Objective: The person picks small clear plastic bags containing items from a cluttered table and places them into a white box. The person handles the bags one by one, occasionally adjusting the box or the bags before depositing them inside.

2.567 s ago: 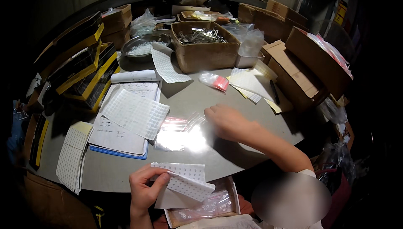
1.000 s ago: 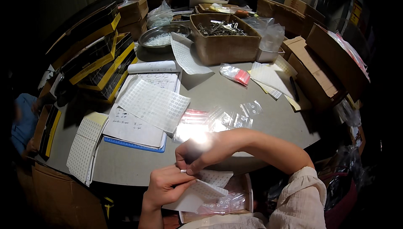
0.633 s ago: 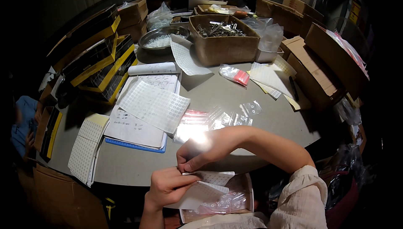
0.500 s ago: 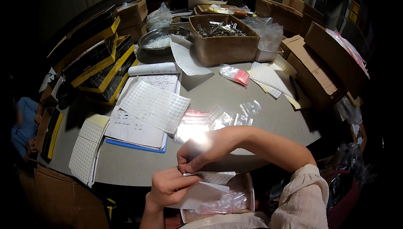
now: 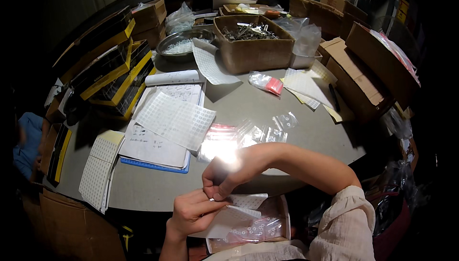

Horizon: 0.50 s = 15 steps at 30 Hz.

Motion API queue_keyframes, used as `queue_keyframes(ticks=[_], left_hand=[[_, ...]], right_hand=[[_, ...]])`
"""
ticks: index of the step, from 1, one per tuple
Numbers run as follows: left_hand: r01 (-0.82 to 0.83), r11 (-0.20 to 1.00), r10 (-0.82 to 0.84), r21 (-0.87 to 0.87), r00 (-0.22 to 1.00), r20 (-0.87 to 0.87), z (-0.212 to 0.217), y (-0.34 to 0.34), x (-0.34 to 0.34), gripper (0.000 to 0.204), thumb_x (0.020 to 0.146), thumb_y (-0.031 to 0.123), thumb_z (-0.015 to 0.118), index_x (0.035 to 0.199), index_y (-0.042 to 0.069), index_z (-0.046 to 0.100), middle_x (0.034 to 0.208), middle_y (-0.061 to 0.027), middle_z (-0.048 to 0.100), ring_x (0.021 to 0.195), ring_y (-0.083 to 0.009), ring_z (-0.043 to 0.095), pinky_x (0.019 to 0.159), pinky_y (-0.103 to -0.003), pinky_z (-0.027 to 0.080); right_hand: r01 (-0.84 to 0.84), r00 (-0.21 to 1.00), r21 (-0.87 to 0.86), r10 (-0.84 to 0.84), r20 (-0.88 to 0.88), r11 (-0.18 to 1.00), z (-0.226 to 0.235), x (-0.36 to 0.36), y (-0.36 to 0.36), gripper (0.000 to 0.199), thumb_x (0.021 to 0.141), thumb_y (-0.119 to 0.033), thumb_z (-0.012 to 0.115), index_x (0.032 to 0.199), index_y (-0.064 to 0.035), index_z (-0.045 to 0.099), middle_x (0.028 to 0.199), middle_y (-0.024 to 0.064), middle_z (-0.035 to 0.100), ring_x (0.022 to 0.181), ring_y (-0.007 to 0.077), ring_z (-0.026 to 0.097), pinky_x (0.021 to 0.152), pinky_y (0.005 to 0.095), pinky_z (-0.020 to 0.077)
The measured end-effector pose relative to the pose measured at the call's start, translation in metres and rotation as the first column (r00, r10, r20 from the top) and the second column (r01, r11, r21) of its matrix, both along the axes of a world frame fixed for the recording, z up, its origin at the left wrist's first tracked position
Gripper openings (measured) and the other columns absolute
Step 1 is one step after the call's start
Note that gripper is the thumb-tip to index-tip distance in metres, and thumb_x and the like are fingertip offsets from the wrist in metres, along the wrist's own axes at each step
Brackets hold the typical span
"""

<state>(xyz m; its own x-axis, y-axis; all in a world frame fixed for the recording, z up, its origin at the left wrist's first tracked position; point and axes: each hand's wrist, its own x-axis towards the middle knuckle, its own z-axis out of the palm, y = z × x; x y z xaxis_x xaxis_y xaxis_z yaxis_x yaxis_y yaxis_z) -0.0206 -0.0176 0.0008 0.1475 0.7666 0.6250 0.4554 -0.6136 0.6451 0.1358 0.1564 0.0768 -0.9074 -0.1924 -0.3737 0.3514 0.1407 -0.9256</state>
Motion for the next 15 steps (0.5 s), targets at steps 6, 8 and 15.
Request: queue_keyframes(ticks=[6,8,15], left_hand=[[-0.004,1.0,0.004,-0.002,1.0,-0.024,-0.003,-0.001,-0.001,0.022,0.071,-0.003,0.085,0.091,0.005,0.083,0.07,-0.0081,0.065,0.062,-0.0237,0.064,0.057,-0.033,0.049],[-0.008,1.0,0.008,0.003,1.0,-0.024,-0.004,-0.001,-0.001,0.021,0.071,-0.004,0.084,0.09,0.005,0.083,0.07,-0.0076,0.064,0.062,-0.0237,0.063,0.057,-0.033,0.049],[-0.024,1.0,0.024,0.008,0.999,-0.028,-0.001,-0.001,0.0,0.022,0.071,-0.004,0.083,0.091,0.005,0.082,0.071,-0.0085,0.066,0.062,-0.0245,0.065,0.056,-0.033,0.05]], right_hand=[[-0.004,0.999,0.113,-0.002,0.054,0.994,0.009,-0.002,-0.005,0.016,0.097,-0.007,0.073,0.109,0.0016,0.068,0.094,0.0004,0.071,0.088,0.0082,0.063,0.079,0.0263,0.0517],[-0.018,0.998,0.138,0.009,0.068,0.99,0.01,-0.004,-0.006,0.015,0.097,-0.007,0.073,0.108,0.0015,0.068,0.093,0.0009,0.071,0.088,0.0088,0.064,0.079,0.0266,0.0522],[0.088,0.996,0.108,-0.084,-0.036,0.99,0.012,0.003,-0.011,0.011,0.096,-0.006,0.074,0.104,-0.0006,0.069,0.094,-0.0002,0.071,0.089,0.0081,0.064,0.081,0.0268,0.0523]])
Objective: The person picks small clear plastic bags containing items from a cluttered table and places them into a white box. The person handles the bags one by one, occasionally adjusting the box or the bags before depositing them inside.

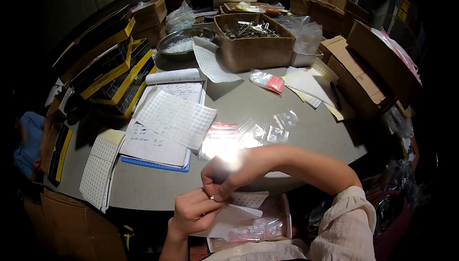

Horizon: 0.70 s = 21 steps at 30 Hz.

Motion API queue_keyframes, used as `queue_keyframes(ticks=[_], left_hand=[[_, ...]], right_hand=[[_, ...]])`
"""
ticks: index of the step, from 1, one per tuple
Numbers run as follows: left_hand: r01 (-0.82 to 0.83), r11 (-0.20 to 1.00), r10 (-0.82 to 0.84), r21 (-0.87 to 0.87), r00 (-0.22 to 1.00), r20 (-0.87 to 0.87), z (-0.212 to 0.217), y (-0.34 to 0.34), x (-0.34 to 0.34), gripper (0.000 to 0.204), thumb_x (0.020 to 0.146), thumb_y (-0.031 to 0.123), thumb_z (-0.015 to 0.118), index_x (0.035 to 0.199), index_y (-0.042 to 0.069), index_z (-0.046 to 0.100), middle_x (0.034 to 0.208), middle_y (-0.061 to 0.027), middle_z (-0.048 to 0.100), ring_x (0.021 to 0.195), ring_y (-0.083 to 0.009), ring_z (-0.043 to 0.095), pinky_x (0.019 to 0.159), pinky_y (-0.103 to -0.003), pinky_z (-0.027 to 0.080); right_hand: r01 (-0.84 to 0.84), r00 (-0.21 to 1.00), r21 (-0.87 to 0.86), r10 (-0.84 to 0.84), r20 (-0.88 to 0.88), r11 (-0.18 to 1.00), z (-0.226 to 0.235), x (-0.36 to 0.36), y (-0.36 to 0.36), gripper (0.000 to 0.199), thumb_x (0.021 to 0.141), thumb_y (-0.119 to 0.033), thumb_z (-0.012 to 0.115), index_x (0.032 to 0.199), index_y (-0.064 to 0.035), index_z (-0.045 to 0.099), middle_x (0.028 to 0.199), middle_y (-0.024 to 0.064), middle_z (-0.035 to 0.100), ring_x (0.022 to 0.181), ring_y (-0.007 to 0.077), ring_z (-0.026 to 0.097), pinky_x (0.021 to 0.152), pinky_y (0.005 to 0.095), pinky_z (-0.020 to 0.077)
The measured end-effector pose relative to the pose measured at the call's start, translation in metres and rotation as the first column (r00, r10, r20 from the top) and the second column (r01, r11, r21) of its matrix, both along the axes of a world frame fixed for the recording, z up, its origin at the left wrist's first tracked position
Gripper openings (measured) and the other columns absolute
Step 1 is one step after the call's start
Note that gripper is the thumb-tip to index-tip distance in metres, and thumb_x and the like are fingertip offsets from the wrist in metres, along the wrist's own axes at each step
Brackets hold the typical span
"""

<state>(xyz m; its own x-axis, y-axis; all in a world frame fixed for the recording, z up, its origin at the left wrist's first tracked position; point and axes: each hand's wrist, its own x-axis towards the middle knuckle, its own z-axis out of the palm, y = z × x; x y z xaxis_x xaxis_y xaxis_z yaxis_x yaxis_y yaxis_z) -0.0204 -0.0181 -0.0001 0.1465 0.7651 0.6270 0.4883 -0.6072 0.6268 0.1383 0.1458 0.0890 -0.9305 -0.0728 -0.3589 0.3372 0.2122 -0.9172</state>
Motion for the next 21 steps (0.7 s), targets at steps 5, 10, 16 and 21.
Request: queue_keyframes(ticks=[5,10,16,21], left_hand=[[-0.031,0.993,0.035,-0.115,0.999,0.033,0.005,-0.002,0.001,0.021,0.074,-0.004,0.082,0.093,0.004,0.082,0.072,-0.0102,0.07,0.063,-0.0252,0.067,0.057,-0.033,0.05],[-0.012,0.998,0.018,-0.068,0.995,0.094,0.004,0.003,0.005,0.022,0.076,-0.004,0.081,0.096,0.004,0.082,0.081,-0.0113,0.076,0.064,-0.0238,0.068,0.057,-0.032,0.05],[-0.014,0.998,0.02,-0.066,0.996,0.092,0.003,0.003,0.005,0.022,0.075,-0.004,0.081,0.096,0.004,0.082,0.081,-0.0114,0.076,0.063,-0.0236,0.067,0.056,-0.032,0.049],[-0.027,0.997,0.034,-0.076,0.996,0.084,0.005,0.003,0.005,0.023,0.074,-0.005,0.081,0.096,0.005,0.082,0.079,-0.011,0.075,0.061,-0.0235,0.066,0.056,-0.032,0.049]], right_hand=[[0.244,0.941,-0.051,-0.249,-0.229,0.968,0.006,0.028,0.009,0.009,0.095,-0.005,0.076,0.101,-0.0015,0.071,0.095,-0.0013,0.071,0.09,0.0076,0.065,0.081,0.026,0.0521],[0.437,0.9,0.347,-0.41,-0.152,0.83,0.009,0.053,0.054,0.017,0.096,-0.015,0.074,0.103,0.0006,0.071,0.091,0.003,0.072,0.084,0.0091,0.065,0.077,0.0296,0.052],[0.332,0.926,0.708,-0.356,-0.122,0.623,-0.016,0.059,0.057,0.028,0.089,-0.02,0.073,0.102,0.0041,0.068,0.086,0.018,0.07,0.078,0.0319,0.067,0.075,0.0428,0.0529],[0.354,0.917,0.874,-0.309,-0.253,0.333,-0.04,0.052,0.047,0.022,0.086,-0.018,0.076,0.093,0.0013,0.067,0.091,0.0198,0.07,0.089,0.0409,0.068,0.079,0.0482,0.0531]])
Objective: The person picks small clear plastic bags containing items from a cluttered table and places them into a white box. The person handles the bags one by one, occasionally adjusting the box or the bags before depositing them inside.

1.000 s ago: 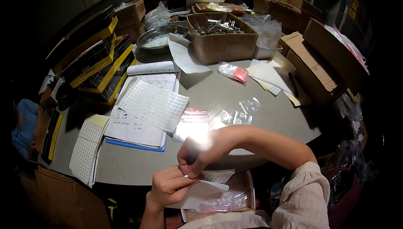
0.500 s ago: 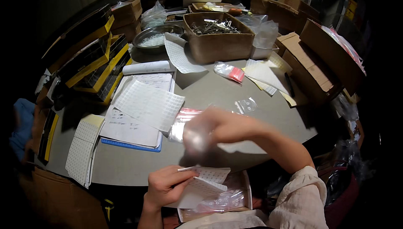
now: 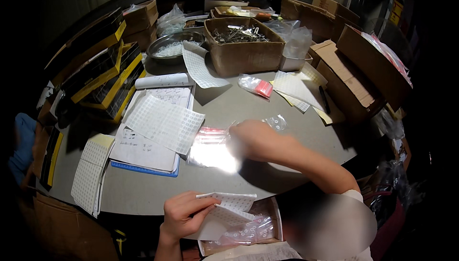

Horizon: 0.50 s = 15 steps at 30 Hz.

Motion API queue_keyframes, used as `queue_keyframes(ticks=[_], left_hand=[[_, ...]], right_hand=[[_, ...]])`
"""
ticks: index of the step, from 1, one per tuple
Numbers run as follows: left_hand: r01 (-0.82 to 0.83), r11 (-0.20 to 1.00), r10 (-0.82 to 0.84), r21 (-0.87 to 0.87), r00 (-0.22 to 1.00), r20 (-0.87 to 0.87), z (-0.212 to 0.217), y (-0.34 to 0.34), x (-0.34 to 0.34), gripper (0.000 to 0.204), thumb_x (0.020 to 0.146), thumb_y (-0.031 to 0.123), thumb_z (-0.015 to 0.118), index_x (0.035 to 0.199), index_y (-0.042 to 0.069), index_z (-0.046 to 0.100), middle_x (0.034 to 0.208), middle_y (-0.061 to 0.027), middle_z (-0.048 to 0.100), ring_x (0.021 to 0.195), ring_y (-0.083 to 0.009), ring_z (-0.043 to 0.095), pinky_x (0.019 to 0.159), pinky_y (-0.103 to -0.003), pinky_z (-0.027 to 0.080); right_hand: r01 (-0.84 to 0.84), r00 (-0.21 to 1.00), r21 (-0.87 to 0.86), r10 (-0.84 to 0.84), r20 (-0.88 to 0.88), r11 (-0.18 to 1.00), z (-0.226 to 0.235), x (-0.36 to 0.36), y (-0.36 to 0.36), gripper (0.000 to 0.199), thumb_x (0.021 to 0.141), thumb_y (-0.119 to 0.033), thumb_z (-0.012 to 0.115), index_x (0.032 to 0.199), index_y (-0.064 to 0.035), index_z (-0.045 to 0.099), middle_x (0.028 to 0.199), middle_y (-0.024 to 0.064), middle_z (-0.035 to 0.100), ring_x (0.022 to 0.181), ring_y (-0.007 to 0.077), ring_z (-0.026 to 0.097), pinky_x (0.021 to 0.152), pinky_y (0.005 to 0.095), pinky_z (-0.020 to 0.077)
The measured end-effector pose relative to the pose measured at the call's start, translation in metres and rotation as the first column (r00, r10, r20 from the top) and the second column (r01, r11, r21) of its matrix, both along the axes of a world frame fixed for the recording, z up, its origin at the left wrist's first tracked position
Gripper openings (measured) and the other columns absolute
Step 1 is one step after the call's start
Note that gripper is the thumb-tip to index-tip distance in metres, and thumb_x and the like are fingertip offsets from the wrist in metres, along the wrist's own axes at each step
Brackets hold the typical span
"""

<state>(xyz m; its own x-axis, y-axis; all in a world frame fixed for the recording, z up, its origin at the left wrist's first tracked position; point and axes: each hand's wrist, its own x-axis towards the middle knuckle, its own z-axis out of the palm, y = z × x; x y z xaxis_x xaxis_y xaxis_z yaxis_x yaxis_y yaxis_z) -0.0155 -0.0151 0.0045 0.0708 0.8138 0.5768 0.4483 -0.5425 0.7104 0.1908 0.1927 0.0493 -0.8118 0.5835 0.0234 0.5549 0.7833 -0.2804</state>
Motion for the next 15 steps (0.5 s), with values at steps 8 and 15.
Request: queue_keyframes(ticks=[8,15], left_hand=[[-0.031,1.0,0.03,0.006,0.999,0.015,0.0,-0.001,0.002,0.023,0.074,-0.005,0.081,0.094,0.006,0.082,0.072,-0.0083,0.071,0.058,-0.0222,0.061,0.054,-0.033,0.045],[-0.013,1.0,0.013,-0.004,1.0,-0.027,0.002,-0.002,-0.001,0.02,0.079,-0.001,0.081,0.098,0.005,0.081,0.071,-0.0089,0.068,0.059,-0.0239,0.062,0.053,-0.034,0.047]], right_hand=[[0.072,0.989,-0.19,-0.095,-0.115,0.979,0.022,0.019,0.034,0.017,0.09,-0.009,0.074,0.104,-0.0018,0.067,0.09,0.0108,0.068,0.081,0.0219,0.066,0.075,0.0353,0.0534],[0.031,0.994,-0.339,-0.065,-0.088,0.94,0.011,0.018,0.046,0.035,0.093,-0.026,0.072,0.114,0.0011,0.065,0.103,0.021,0.072,0.098,0.0377,0.071,0.087,0.0452,0.0547]])
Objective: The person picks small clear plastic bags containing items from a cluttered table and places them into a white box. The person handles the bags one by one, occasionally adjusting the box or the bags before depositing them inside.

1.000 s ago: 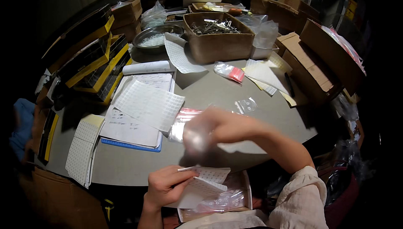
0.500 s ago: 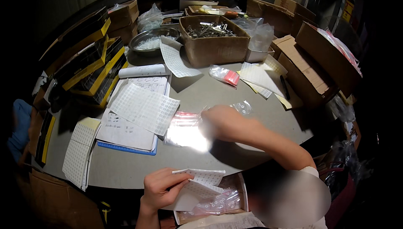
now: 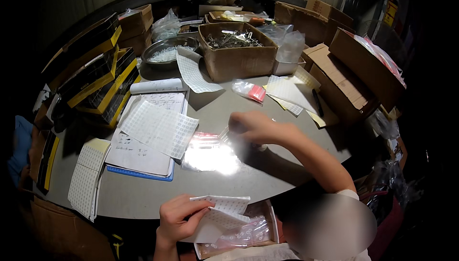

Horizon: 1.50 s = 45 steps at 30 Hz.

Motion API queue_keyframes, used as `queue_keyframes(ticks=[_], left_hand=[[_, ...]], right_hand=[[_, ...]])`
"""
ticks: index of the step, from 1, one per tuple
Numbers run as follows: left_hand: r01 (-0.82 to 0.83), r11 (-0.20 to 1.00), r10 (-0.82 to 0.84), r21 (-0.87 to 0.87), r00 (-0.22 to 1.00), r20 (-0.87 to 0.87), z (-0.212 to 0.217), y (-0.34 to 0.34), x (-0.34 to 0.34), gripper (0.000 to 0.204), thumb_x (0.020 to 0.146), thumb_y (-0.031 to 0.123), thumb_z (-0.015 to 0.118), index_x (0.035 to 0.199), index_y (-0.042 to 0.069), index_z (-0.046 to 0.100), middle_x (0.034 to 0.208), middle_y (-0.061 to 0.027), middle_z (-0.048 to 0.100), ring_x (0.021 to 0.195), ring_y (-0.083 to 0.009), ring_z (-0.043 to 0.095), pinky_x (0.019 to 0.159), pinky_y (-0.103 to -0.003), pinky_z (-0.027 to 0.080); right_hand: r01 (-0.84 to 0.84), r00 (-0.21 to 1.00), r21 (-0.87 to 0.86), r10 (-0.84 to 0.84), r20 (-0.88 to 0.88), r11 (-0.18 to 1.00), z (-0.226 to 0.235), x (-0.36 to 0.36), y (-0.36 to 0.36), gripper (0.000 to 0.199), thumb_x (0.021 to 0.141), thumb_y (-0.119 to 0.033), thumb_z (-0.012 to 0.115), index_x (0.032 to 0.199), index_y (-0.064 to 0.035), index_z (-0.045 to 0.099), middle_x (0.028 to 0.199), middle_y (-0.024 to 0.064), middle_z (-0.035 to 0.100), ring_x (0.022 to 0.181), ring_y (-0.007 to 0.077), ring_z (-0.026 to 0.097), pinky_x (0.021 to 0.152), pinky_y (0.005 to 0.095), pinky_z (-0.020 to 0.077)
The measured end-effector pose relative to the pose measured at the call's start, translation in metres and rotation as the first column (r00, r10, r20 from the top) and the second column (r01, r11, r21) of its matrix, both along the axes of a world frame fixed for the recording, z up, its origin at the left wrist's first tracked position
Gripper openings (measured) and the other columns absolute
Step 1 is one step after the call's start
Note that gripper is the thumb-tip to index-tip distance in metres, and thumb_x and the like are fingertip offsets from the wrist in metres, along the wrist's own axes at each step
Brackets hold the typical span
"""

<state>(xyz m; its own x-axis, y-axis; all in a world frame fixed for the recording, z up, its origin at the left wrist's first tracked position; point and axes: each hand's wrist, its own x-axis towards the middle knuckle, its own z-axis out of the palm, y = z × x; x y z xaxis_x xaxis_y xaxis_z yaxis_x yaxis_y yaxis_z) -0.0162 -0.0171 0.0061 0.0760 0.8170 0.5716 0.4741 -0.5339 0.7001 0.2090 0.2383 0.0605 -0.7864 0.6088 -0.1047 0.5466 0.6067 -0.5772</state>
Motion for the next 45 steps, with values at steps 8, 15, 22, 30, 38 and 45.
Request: queue_keyframes(ticks=[8,15,22,30,38,45], left_hand=[[-0.008,1.0,0.009,-0.029,0.998,0.055,-0.004,-0.001,0.001,0.019,0.081,-0.001,0.081,0.098,0.005,0.081,0.073,-0.0096,0.07,0.059,-0.0227,0.062,0.054,-0.033,0.047],[0.005,0.98,0.019,-0.2,0.993,0.115,0.006,-0.004,-0.001,0.017,0.083,-0.004,0.078,0.098,0.003,0.082,0.081,-0.0092,0.075,0.068,-0.0178,0.066,0.062,-0.028,0.049],[0.163,0.888,0.104,-0.431,0.84,0.533,0.002,-0.003,-0.009,0.013,0.096,0.004,0.072,0.108,0.0,0.077,0.096,-0.0041,0.075,0.082,-0.0103,0.067,0.072,-0.025,0.052],[-0.094,0.87,0.296,-0.485,0.884,0.361,0.058,0.069,-0.058,0.015,0.102,0.015,0.066,0.098,0.001,0.07,0.086,0.0038,0.064,0.081,-0.0048,0.056,0.074,-0.021,0.043],[-0.588,0.601,0.761,0.541,0.214,-0.613,0.043,0.151,-0.115,0.035,0.097,0.019,0.072,0.125,0.0,0.068,0.112,-0.0155,0.072,0.105,-0.0244,0.067,0.094,-0.034,0.051],[-0.018,0.849,0.032,-0.528,0.999,0.017,0.078,0.149,0.015,0.043,0.099,0.029,0.076,0.128,-0.003,0.07,0.121,-0.0142,0.072,0.109,-0.0191,0.067,0.094,-0.032,0.053]], right_hand=[[0.18,0.922,0.286,-0.263,0.283,0.941,-0.001,-0.016,0.002,0.037,0.086,-0.025,0.076,0.108,0.0031,0.067,0.103,0.0228,0.072,0.099,0.0401,0.071,0.085,0.0468,0.0553],[0.165,0.985,0.139,-0.171,0.032,0.976,-0.006,0.014,0.039,0.029,0.091,-0.024,0.08,0.107,-0.0012,0.072,0.095,0.0131,0.074,0.09,0.0253,0.072,0.079,0.038,0.054],[0.073,0.982,0.278,-0.021,-0.186,0.958,-0.038,0.009,0.036,0.03,0.085,-0.023,0.077,0.11,-0.0062,0.075,0.11,0.0151,0.067,0.111,0.0342,0.062,0.094,0.0449,0.0516],[0.179,0.912,0.278,-0.053,-0.407,0.944,-0.063,0.007,0.036,0.011,0.094,-0.009,0.069,0.102,-0.0043,0.063,0.097,0.013,0.065,0.092,0.0338,0.062,0.084,0.0448,0.0507],[0.182,0.748,-0.03,-0.158,-0.645,0.983,-0.029,0.015,0.014,0.023,0.097,-0.02,0.067,0.11,-0.0014,0.064,0.097,0.0168,0.073,0.09,0.0297,0.073,0.082,0.0407,0.0548],[0.019,0.698,-0.069,-0.063,-0.713,0.997,-0.011,0.017,-0.014,0.023,0.104,-0.014,0.066,0.122,-0.0014,0.058,0.092,0.0065,0.074,0.09,0.0129,0.071,0.082,0.0307,0.0549]])
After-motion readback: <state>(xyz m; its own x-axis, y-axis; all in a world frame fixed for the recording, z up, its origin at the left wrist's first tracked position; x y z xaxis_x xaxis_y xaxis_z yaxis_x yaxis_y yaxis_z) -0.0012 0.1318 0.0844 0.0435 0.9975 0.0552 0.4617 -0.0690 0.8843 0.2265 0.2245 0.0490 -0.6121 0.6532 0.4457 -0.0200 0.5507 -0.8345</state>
